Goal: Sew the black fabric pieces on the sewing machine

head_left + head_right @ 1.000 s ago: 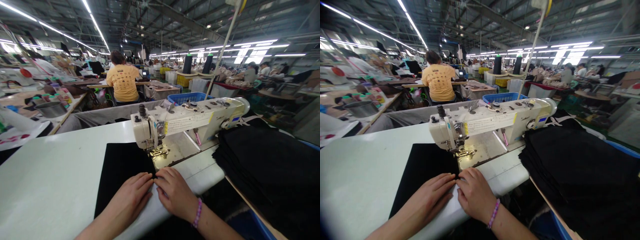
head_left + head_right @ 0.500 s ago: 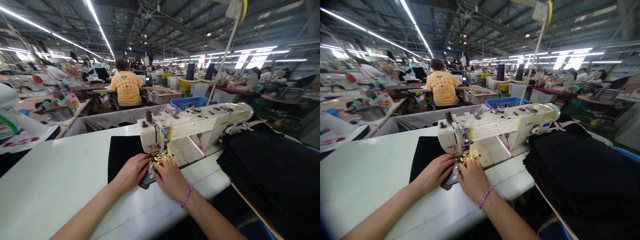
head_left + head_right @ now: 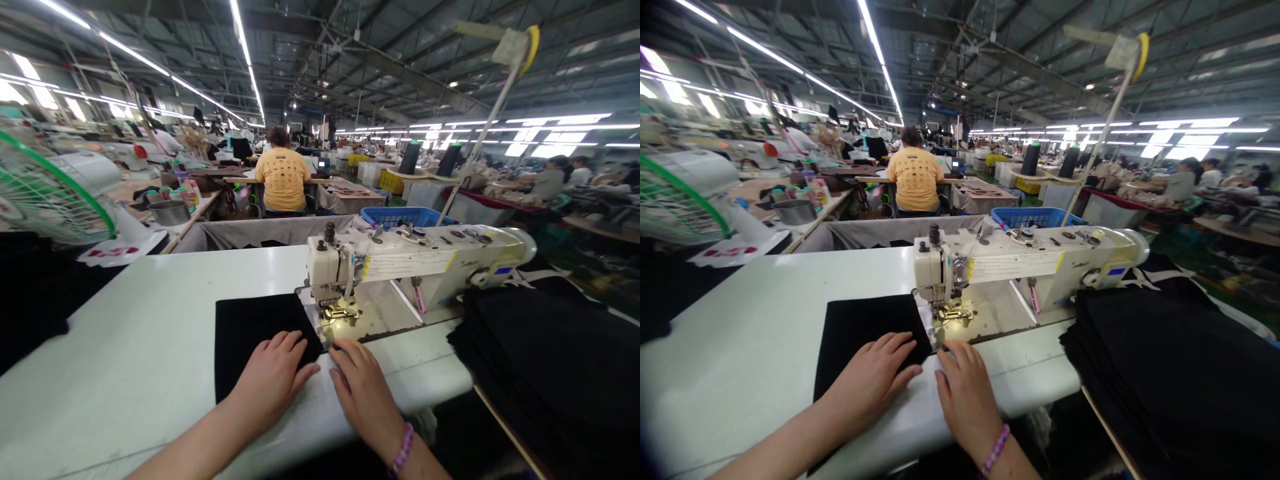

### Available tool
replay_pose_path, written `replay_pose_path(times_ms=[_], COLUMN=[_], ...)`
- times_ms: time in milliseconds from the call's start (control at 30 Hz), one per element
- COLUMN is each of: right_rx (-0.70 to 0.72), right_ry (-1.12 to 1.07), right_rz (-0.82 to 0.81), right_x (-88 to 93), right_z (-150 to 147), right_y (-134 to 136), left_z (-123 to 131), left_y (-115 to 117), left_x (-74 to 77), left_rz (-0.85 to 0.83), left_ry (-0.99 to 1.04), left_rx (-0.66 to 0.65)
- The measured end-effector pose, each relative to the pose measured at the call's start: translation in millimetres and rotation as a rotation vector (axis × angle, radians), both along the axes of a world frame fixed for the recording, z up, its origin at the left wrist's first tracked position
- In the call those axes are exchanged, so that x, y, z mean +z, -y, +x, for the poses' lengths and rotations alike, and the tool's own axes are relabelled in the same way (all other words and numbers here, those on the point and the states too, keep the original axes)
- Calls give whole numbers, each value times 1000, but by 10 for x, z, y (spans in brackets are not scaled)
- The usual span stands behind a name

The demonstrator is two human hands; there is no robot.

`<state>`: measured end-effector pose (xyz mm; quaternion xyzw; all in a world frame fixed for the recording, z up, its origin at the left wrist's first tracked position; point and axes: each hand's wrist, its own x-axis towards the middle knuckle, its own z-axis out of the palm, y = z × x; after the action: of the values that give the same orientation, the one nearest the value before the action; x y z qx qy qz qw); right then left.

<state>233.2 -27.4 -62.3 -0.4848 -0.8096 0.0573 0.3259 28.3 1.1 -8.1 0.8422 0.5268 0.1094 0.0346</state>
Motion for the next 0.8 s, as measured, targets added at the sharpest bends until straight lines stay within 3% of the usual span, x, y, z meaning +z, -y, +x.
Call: replay_pose_path(times_ms=[67,133,267,367,467,567,700,800], right_rx=[-17,-18,18,36,29,10,20,47], right_ry=[-22,-47,-139,-209,-267,-363,-505,-567], right_rz=[8,0,-69,-133,-179,-260,-443,-541], right_x=[-14,-20,-1,38,91,139,189,220], right_z=[1,-6,2,32,41,-3,-128,-211], right_y=[31,41,24,18,15,-22,-116,-156], left_z=[-34,-102,-245,-274,-272,-306,-426,-533], left_y=[-11,-221,-829,-1040,-945,-703,-421,-299], left_x=[144,208,96,24,104,292,553,666], left_rz=[-36,-23,-121,-264,-303,-294,-261,-251], left_ry=[0,34,116,202,357,545,712,800], left_rx=[56,176,282,258,193,161,243,316])
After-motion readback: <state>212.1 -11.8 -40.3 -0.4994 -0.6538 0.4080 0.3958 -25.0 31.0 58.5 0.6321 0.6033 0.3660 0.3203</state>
